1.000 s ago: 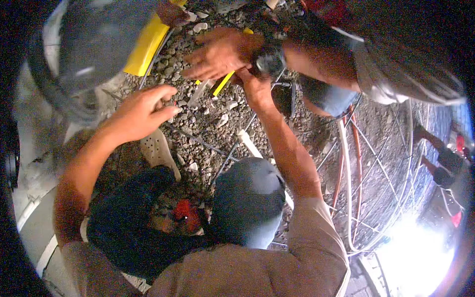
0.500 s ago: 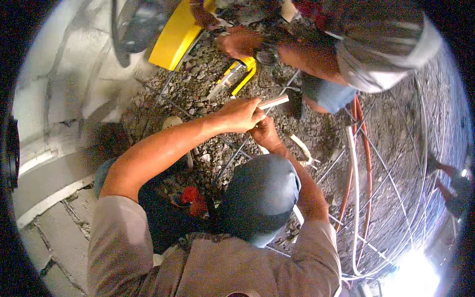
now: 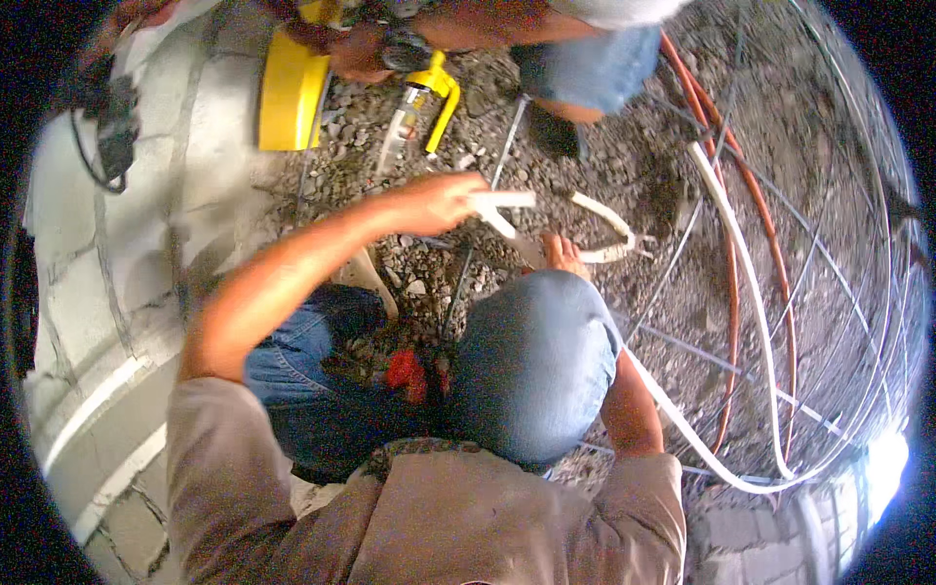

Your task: Connecting white plastic pipes and fittings as part of a construction task.

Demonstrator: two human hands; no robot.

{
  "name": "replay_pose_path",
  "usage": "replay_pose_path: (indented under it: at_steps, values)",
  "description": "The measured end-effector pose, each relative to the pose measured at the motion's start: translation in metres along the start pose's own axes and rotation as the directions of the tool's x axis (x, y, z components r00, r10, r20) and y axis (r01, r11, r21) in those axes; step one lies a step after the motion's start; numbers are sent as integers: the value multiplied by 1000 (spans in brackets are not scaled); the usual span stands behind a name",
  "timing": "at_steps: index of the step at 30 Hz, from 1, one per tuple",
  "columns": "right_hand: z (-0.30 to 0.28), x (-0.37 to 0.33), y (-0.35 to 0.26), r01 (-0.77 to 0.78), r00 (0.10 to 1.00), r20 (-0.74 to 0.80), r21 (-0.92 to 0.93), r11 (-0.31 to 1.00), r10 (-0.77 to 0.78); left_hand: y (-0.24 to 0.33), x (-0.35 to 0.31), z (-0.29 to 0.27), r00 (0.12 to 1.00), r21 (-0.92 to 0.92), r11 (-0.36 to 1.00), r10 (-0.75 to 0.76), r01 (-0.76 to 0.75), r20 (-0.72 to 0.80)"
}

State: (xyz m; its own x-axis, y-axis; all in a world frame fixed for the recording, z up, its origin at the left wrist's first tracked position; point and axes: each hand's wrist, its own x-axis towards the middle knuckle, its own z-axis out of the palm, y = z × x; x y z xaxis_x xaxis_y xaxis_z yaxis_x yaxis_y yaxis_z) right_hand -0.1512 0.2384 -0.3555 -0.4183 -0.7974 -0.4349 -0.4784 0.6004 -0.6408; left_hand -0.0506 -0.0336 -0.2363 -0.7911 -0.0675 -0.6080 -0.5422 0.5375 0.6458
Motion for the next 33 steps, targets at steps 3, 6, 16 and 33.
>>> replay_pose_path:
  at_steps: [3, 6, 16, 33]
  values:
    - [2, -8, -3, -188, 962, 203, -1, 982, 185, -2, -34, -49, 992, 267, 957, 122, -113, -17]
    - [-22, -23, -8, -218, 975, 58, 95, 971, 213, 10, -56, -67, 989, 273, 957, 123, -98, -77]
    - [-137, -83, -22, 14, 985, -173, 123, 992, 8, 38, -37, -78, 905, 431, 859, 385, -278, -182]
    - [-151, -101, -35, 32, 984, -179, 152, 988, -4, 59, -34, -78, 883, 521, 779, 459, -349, -96]
